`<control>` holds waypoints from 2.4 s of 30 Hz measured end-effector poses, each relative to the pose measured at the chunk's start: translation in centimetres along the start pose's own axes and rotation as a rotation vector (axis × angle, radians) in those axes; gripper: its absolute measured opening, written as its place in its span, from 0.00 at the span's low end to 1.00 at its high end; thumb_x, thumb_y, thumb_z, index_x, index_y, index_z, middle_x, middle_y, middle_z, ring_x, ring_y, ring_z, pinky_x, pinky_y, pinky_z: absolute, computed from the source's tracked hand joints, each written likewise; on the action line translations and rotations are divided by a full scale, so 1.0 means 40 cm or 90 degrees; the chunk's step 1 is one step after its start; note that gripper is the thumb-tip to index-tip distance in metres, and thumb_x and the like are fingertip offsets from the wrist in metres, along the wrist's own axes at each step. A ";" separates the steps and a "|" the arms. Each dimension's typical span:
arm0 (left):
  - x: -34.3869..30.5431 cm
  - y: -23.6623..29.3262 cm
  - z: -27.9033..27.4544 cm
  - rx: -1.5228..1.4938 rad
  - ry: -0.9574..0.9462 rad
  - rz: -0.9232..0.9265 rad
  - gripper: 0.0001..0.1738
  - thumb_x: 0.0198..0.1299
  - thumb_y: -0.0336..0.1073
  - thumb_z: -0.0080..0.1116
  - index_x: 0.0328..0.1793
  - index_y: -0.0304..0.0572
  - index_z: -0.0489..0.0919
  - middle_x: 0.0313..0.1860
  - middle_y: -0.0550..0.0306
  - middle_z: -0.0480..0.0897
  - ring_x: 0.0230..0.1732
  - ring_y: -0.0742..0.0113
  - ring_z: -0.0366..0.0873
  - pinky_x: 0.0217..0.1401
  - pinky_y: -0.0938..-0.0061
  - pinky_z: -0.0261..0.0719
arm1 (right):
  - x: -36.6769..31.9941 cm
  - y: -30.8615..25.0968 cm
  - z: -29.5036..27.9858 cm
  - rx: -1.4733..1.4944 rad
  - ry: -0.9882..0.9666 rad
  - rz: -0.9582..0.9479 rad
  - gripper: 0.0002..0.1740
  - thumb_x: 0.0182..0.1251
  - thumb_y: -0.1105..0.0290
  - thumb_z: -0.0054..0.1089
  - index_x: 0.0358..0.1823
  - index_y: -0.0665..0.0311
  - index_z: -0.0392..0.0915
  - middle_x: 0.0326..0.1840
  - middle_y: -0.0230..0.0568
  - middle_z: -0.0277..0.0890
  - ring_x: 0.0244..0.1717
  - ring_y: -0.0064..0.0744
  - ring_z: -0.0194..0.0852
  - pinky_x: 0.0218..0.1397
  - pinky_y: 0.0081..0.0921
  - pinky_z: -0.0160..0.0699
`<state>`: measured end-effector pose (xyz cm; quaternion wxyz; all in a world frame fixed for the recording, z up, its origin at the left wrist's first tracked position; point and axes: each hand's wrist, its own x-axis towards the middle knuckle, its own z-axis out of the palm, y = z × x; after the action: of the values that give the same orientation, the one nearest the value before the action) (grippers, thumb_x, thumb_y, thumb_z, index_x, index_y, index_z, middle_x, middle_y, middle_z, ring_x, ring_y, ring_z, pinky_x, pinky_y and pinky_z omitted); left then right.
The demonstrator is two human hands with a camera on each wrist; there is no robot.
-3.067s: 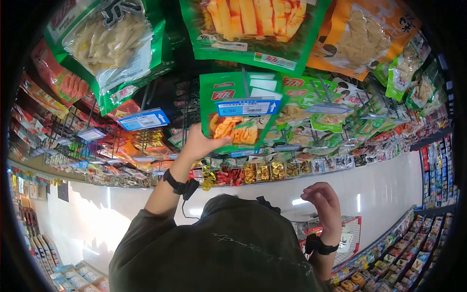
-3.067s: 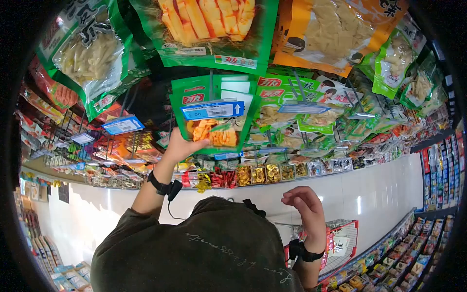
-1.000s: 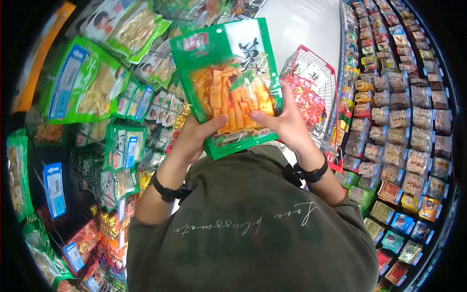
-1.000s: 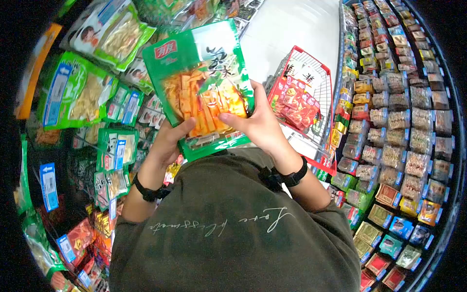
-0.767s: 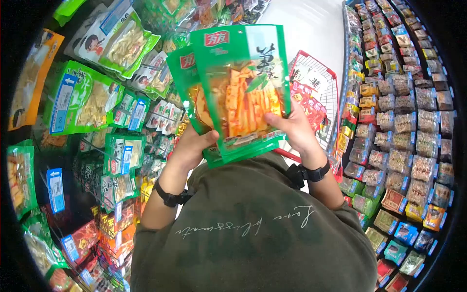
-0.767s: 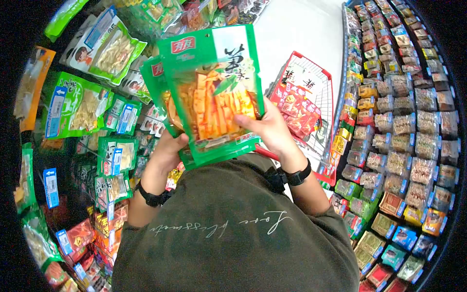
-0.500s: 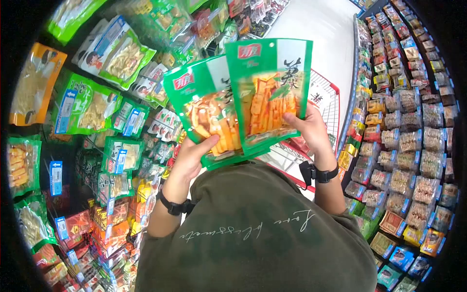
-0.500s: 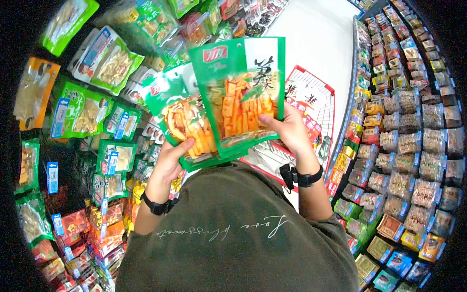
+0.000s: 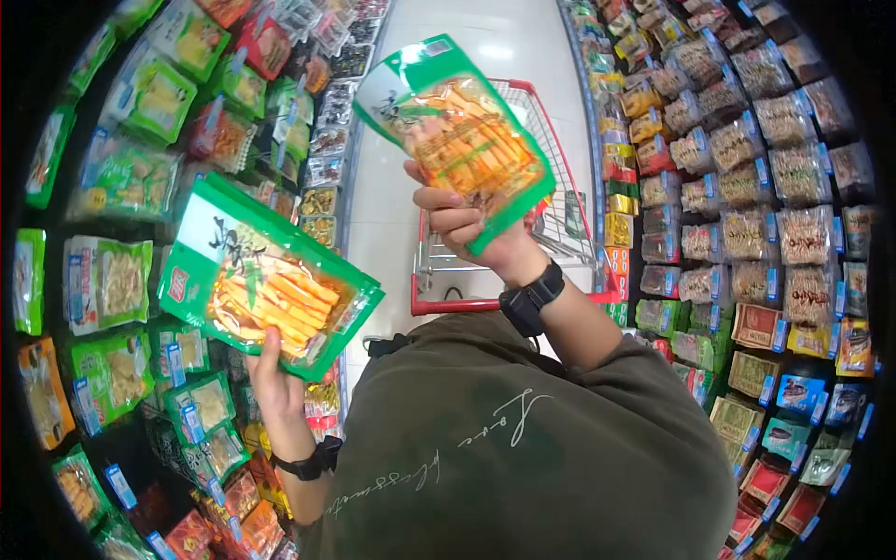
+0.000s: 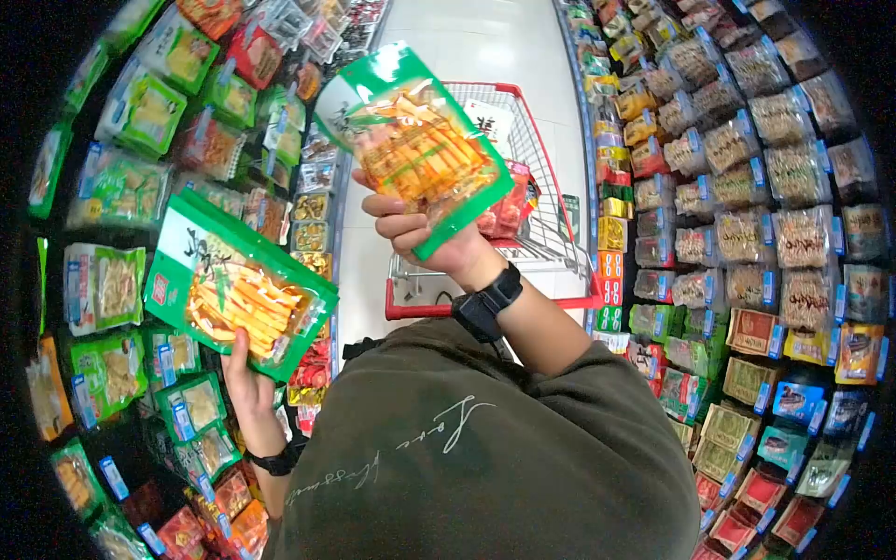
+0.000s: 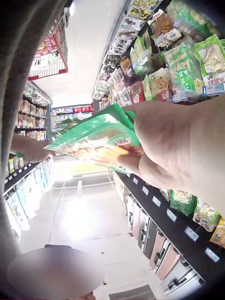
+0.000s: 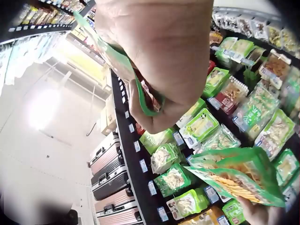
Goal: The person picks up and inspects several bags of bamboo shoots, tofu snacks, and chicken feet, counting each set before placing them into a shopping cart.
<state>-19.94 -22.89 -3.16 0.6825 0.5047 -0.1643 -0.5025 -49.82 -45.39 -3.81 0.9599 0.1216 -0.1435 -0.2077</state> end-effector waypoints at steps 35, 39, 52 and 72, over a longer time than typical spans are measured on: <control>0.060 -0.001 0.178 0.043 0.042 -0.059 0.27 0.77 0.50 0.57 0.72 0.37 0.75 0.64 0.54 0.82 0.61 0.68 0.81 0.62 0.67 0.82 | 0.076 0.070 -0.065 -0.798 0.463 -0.180 0.29 0.70 0.71 0.71 0.69 0.70 0.70 0.60 0.43 0.82 0.56 0.31 0.84 0.60 0.32 0.85; 0.051 0.008 0.193 0.082 0.022 -0.065 0.28 0.78 0.48 0.57 0.73 0.36 0.74 0.65 0.53 0.81 0.62 0.67 0.80 0.62 0.67 0.82 | 0.079 0.083 -0.066 -0.858 0.441 -0.184 0.33 0.69 0.70 0.72 0.71 0.70 0.67 0.63 0.44 0.80 0.60 0.32 0.82 0.63 0.33 0.83; 0.046 0.032 0.107 -0.107 0.061 -0.084 0.29 0.77 0.45 0.57 0.76 0.38 0.68 0.69 0.50 0.79 0.64 0.58 0.82 0.66 0.58 0.84 | 0.083 0.022 -0.031 -0.731 0.311 -0.171 0.35 0.73 0.67 0.67 0.77 0.65 0.61 0.69 0.44 0.76 0.65 0.36 0.81 0.67 0.38 0.82; 0.016 0.025 0.056 -0.083 0.100 -0.002 0.37 0.76 0.44 0.59 0.85 0.47 0.57 0.79 0.53 0.69 0.75 0.56 0.71 0.76 0.50 0.73 | 0.089 0.037 -0.004 0.213 -0.141 0.023 0.27 0.83 0.62 0.46 0.73 0.73 0.61 0.34 0.38 0.68 0.23 0.29 0.74 0.28 0.24 0.72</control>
<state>-20.79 -24.61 -1.49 0.7238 0.4974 -0.0763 -0.4721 -46.12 -45.60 -2.73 0.9081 0.2534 -0.2833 -0.1757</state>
